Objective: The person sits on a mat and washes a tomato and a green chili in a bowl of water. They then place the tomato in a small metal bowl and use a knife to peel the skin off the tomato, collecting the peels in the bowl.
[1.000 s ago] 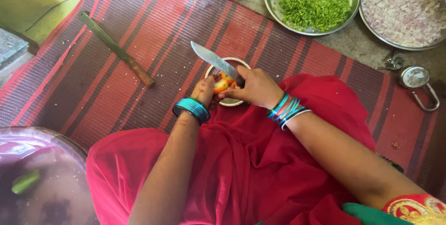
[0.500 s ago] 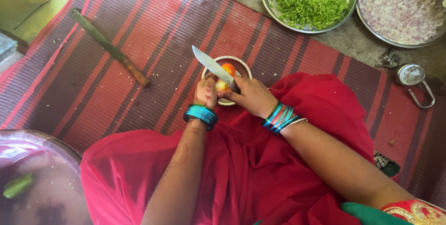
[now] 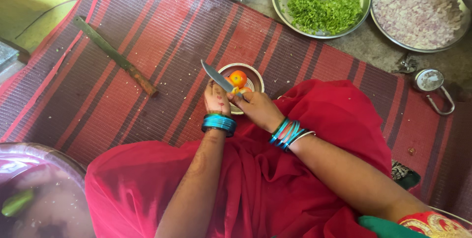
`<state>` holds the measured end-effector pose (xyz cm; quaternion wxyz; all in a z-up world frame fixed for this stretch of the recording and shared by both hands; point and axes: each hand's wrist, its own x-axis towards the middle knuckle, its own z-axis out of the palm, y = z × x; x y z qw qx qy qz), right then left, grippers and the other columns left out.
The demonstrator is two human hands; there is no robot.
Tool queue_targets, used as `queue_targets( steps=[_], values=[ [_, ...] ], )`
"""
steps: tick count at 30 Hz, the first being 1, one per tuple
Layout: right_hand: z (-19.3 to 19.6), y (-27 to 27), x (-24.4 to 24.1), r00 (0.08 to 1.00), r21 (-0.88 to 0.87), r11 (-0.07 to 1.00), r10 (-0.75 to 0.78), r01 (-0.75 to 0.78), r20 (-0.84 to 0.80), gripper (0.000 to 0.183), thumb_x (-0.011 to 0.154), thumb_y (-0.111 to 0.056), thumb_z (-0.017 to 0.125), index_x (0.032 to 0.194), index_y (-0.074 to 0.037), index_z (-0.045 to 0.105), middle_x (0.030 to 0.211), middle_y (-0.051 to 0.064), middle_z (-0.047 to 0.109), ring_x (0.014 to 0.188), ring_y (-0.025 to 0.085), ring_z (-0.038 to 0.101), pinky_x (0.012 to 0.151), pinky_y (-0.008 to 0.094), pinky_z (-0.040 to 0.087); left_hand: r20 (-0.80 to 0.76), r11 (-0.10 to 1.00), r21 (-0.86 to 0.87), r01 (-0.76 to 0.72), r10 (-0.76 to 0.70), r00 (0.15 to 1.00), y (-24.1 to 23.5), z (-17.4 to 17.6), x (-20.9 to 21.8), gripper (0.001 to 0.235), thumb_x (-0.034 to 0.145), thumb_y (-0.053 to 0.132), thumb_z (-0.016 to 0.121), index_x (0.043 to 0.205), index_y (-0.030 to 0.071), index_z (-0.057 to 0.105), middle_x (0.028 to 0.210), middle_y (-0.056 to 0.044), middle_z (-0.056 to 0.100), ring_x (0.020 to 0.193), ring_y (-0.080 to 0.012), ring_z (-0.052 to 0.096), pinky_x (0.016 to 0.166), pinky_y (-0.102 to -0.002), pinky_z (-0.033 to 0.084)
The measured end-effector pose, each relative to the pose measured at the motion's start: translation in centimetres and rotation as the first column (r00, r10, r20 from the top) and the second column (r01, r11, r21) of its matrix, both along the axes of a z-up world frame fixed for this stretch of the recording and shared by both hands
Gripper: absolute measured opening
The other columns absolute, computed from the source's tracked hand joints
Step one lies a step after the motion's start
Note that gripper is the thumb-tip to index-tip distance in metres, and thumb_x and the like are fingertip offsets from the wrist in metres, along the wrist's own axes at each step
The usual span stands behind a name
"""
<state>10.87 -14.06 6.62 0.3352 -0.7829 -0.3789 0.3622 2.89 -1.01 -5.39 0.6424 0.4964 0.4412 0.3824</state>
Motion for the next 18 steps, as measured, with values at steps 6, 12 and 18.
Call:
queue_targets(
  steps=[6, 12, 18],
  values=[
    [-0.8, 0.6, 1.6, 0.867, 0.150, 0.975, -0.071, 0.165, -0.494, 0.058, 0.093, -0.064, 0.061, 0.071, -0.010, 0.064, 0.057, -0.002, 0.056, 0.044, 0.009, 0.049, 0.041, 0.027, 0.037, -0.104, 0.960, -0.258, -0.113, 0.089, 0.991, 1.6, -0.7, 0.5, 0.032, 0.103, 0.045, 0.044, 0.114, 0.016, 0.052, 0.077, -0.006, 0.063, 0.059, -0.0151, 0.059, 0.044, -0.032, 0.044],
    [-1.0, 0.0, 8.5, 0.641, -0.035, 0.891, -0.352, 0.452, -0.682, 0.071, 0.096, -0.073, 0.038, 0.066, -0.011, 0.054, 0.049, 0.001, 0.049, 0.035, 0.010, 0.041, 0.035, 0.029, 0.037, 0.078, 0.801, -0.592, 0.095, -0.060, 0.995, 1.5, 0.8, 0.5, 0.046, 0.101, 0.056, 0.043, 0.099, 0.013, 0.060, 0.059, -0.002, 0.059, 0.040, -0.0123, 0.046, 0.037, -0.027, 0.036],
    [-2.6, 0.3, 8.3, 0.754, 0.177, 0.874, -0.269, 0.453, -0.600, 0.072, 0.094, -0.077, 0.049, 0.082, -0.006, 0.060, 0.060, 0.003, 0.055, 0.045, 0.015, 0.047, 0.044, 0.035, 0.041, 0.054, 0.805, -0.543, 0.239, -0.250, 0.967, 1.1, 2.7, -0.1, 0.038, 0.100, 0.047, 0.046, 0.107, 0.014, 0.064, 0.062, -0.002, 0.059, 0.042, -0.0110, 0.046, 0.038, -0.027, 0.036]
  ],
)
